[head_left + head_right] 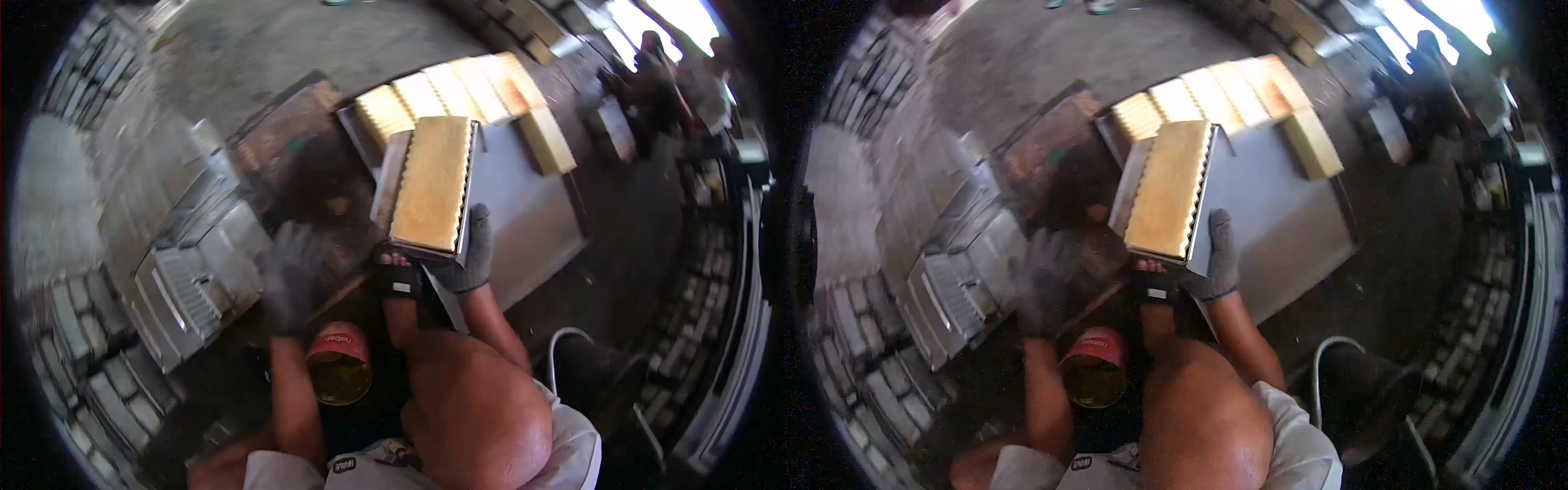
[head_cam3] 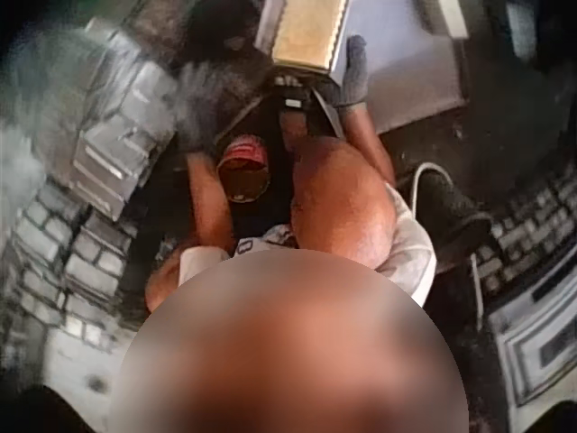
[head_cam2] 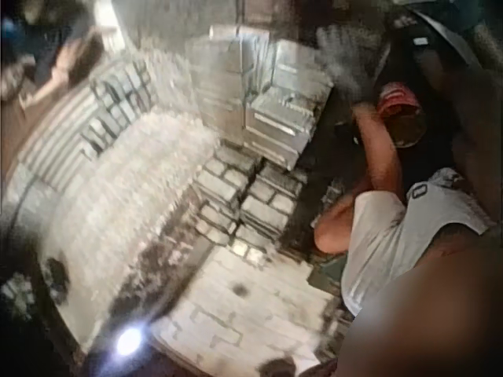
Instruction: The person prepares bread tins and arranges loaves. The person applies grease to the inside of a metal tin with a brush, places a loaf of bread into the tin, and stacks the filled tins onto a pile.
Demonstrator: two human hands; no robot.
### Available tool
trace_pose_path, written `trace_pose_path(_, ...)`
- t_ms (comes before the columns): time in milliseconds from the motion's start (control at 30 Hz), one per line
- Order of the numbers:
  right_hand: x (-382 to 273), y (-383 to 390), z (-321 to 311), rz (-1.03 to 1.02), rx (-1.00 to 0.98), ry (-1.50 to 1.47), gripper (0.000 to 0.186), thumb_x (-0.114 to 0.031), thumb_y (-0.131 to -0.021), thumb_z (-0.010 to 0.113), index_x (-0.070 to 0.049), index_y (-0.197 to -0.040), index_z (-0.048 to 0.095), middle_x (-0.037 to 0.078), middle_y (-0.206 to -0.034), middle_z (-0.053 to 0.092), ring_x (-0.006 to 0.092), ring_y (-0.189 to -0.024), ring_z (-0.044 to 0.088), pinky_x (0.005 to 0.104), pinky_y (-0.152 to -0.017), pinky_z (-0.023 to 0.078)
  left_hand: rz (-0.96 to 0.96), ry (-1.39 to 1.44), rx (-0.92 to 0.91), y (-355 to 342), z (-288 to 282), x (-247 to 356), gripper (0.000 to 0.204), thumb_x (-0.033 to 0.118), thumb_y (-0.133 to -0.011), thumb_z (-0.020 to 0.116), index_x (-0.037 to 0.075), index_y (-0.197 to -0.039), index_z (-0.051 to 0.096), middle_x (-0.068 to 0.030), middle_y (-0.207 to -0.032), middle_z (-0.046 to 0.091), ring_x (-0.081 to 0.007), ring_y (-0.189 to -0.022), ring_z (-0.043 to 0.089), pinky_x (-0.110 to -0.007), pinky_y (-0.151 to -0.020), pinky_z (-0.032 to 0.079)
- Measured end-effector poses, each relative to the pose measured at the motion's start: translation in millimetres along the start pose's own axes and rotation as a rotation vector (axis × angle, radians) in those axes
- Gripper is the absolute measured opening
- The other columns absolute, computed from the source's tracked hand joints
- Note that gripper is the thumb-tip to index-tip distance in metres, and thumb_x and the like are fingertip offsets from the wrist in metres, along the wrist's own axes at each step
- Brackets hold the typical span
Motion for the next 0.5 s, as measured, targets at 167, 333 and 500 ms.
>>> trace_pose_path(167,-91.0,66.2,18.1,-0.699,0.594,1.048,0.057,-0.012,-0.098,0.067,0.003,-0.149,0.046,0.018,-0.135,0.062,0.0305,-0.121,0.061,0.0428,-0.107,0.049,-0.037,0.117,-0.071,19.0,-15.2,19.9,0.078,0.056,-0.11,0.035,0.001,-0.164,0.022,-0.025,-0.165,0.031,-0.038,-0.151,0.033,-0.051,-0.126,0.026)
trace_pose_path(333,-123.4,44.3,-28.9,-0.551,1.182,2.047,0.086,-0.038,-0.079,0.082,-0.011,-0.152,0.045,0.026,-0.127,0.065,0.0431,-0.115,0.066,0.0495,-0.097,0.054,-0.046,-0.055,0.073,17.9,-8.3,5.9,0.078,0.055,-0.11,0.033,-0.001,-0.163,0.023,-0.0273,-0.164,0.032,-0.0397,-0.152,0.033,-0.053,-0.126,0.027)
trace_pose_path(500,-135.4,27.4,-11.6,-0.494,1.263,2.166,0.075,-0.033,-0.078,0.082,-0.008,-0.142,0.053,0.026,-0.123,0.067,0.0424,-0.111,0.069,0.0482,-0.094,0.056,-0.067,-0.082,-0.004,14.1,-6.3,5.0,0.074,0.052,-0.111,0.033,-0.002,-0.162,0.026,-0.0254,-0.163,0.036,-0.0397,-0.149,0.039,-0.053,-0.124,0.031)
Point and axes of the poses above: each hand's wrist, its own y-axis away from the middle knuckle, its own z-axis out of the palm, x = y × z, the point moved 2 cm from there along -y, towards the middle knuckle
